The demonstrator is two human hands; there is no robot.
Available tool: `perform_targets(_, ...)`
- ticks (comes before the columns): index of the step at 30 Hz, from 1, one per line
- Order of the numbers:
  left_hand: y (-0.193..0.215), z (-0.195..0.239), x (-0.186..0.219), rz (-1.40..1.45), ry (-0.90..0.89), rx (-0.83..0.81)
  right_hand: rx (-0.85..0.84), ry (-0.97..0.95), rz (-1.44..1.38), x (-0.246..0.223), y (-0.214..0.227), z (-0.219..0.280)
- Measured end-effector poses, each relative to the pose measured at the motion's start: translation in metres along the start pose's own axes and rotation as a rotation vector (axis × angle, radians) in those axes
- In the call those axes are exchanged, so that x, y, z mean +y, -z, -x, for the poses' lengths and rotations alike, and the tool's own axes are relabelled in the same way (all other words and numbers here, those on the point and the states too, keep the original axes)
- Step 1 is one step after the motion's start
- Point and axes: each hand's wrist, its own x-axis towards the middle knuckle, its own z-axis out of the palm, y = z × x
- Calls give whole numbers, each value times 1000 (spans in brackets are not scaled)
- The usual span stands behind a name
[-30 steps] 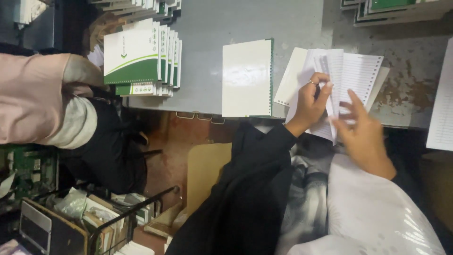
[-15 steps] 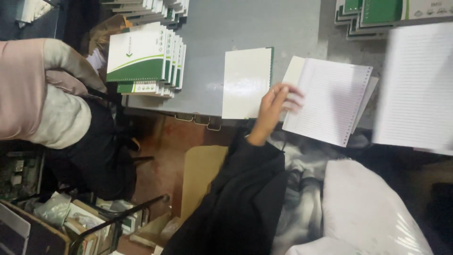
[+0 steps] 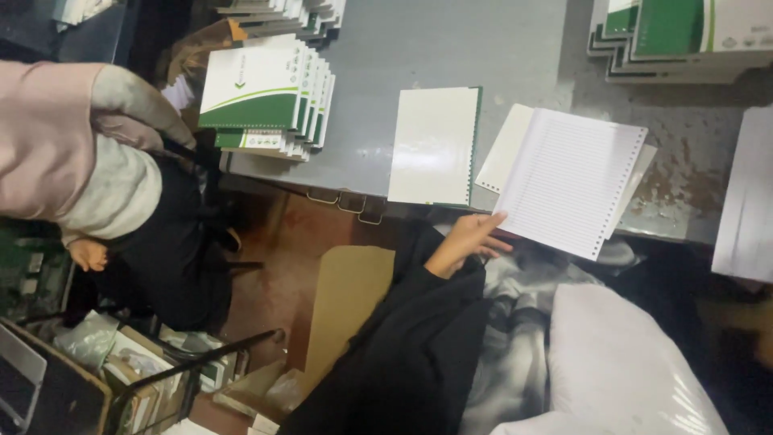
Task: Assembling and inspecting notebooks by aligning covers with pages and flipping through them.
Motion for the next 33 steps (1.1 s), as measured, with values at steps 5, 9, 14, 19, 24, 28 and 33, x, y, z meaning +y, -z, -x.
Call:
perform_targets(5, -33, 7, 10, -8, 53, 134, 25, 269, 78, 1, -95, 19)
perform_targets(9, -53, 15, 35, -8, -115, 109, -29, 316, 199, 8, -134, 26)
perform_targets(14, -33, -8, 32, -40, -453, -29, 114, 315, 90, 30, -103, 30)
perform_targets(19, 3, -64, 32, -1408, -954, 115, 257, -501, -248, 94, -69, 59)
perform_targets(24, -20, -83, -8, -1457, -943, 333, -103, -1386, -947, 79, -25, 25)
perform_targets(28, -41, -73, -29, -1342, -956, 567, 89, -828, -965, 29, -33, -5)
perform_targets(33, 5, -70, 19, 47, -493, -68, -41, -847, -1174, 98, -96, 5)
